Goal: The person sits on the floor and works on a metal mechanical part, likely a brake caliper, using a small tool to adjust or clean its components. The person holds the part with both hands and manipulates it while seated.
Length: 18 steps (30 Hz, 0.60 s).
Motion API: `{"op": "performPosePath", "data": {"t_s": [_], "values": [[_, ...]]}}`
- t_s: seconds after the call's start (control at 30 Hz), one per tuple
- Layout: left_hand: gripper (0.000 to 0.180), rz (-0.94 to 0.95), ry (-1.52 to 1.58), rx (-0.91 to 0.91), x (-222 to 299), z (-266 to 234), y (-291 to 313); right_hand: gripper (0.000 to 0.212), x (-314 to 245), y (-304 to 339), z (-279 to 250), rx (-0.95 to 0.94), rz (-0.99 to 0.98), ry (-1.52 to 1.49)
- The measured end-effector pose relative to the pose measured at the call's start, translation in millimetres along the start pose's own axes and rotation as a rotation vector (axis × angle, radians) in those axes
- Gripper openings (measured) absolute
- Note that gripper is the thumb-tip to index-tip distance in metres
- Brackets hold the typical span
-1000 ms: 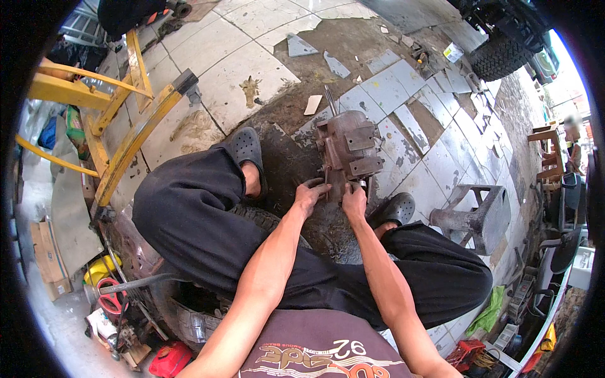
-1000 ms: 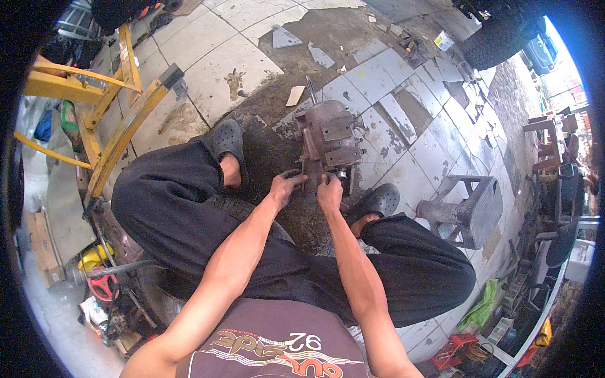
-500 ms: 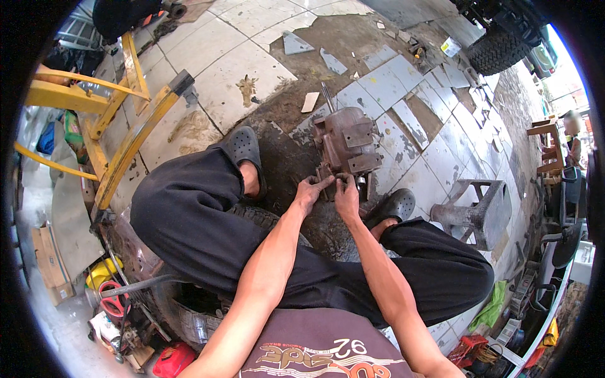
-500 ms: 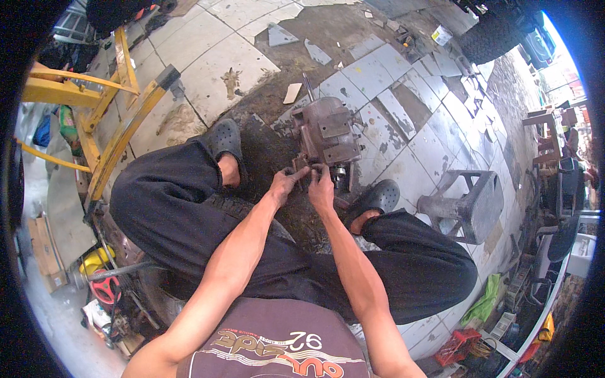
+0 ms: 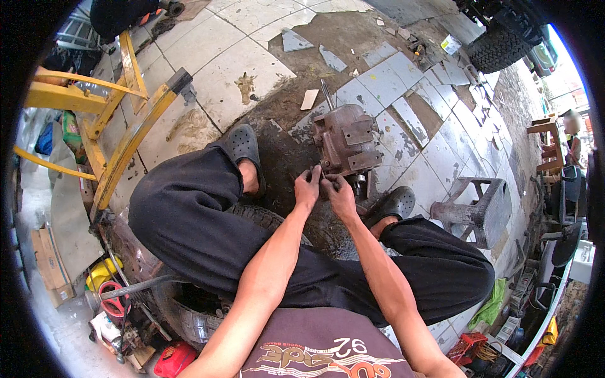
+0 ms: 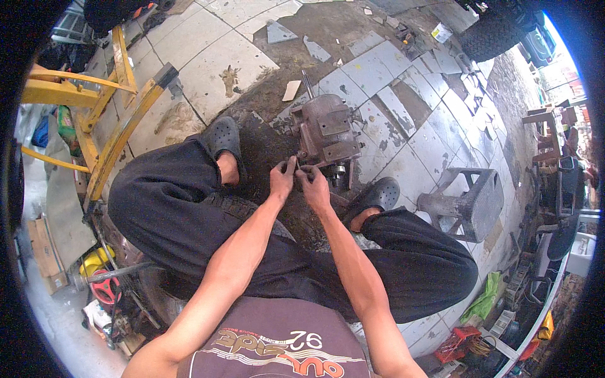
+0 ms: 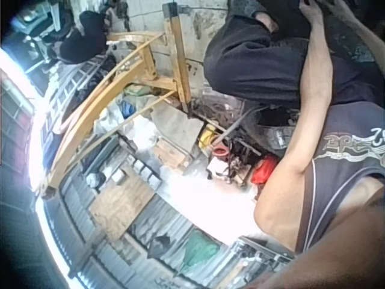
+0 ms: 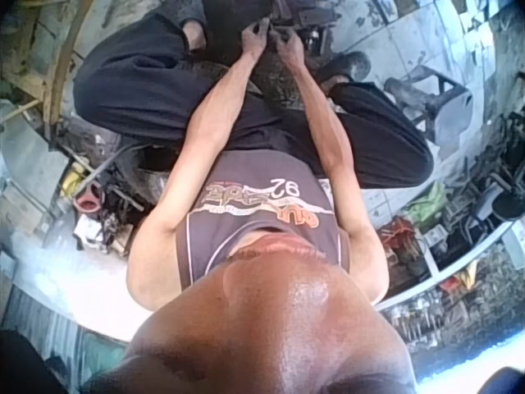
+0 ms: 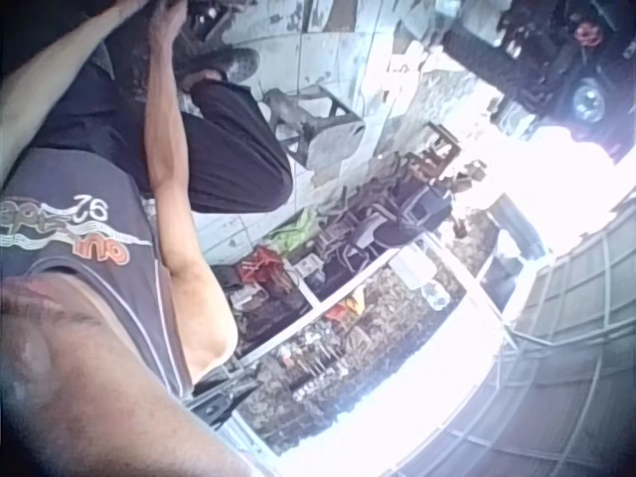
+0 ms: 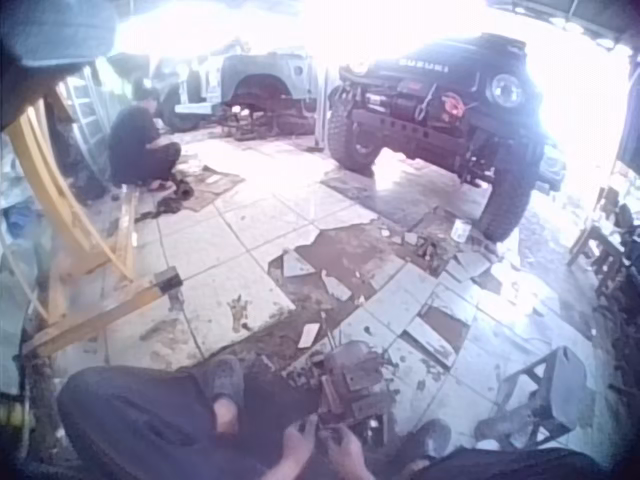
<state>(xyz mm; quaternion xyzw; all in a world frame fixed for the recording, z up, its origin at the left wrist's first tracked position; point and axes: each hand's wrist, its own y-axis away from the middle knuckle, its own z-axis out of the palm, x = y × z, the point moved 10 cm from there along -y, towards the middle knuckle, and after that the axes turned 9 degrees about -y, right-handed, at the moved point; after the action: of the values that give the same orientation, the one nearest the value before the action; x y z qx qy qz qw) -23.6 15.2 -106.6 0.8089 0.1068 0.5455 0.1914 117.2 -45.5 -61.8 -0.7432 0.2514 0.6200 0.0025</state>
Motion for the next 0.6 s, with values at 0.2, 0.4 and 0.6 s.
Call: {"op": "performPosePath", "data": {"t_s": [0.2, 0.4, 0.6], "values": [[0.051, -0.134, 0.173, -0.071, 6, 0, 5, 0.04, 12, -3, 3, -0.093, 0.03, -0.059], [0.065, -0.176, 0.077, -0.152, -15, 17, -3, 0.031, 27, -8, 2, -0.135, 0.108, -0.058], [0.077, -0.149, -0.082, -0.182, -13, 16, -9, 0.031, 8, -5, 13, -0.254, -0.009, 0.007]]}}
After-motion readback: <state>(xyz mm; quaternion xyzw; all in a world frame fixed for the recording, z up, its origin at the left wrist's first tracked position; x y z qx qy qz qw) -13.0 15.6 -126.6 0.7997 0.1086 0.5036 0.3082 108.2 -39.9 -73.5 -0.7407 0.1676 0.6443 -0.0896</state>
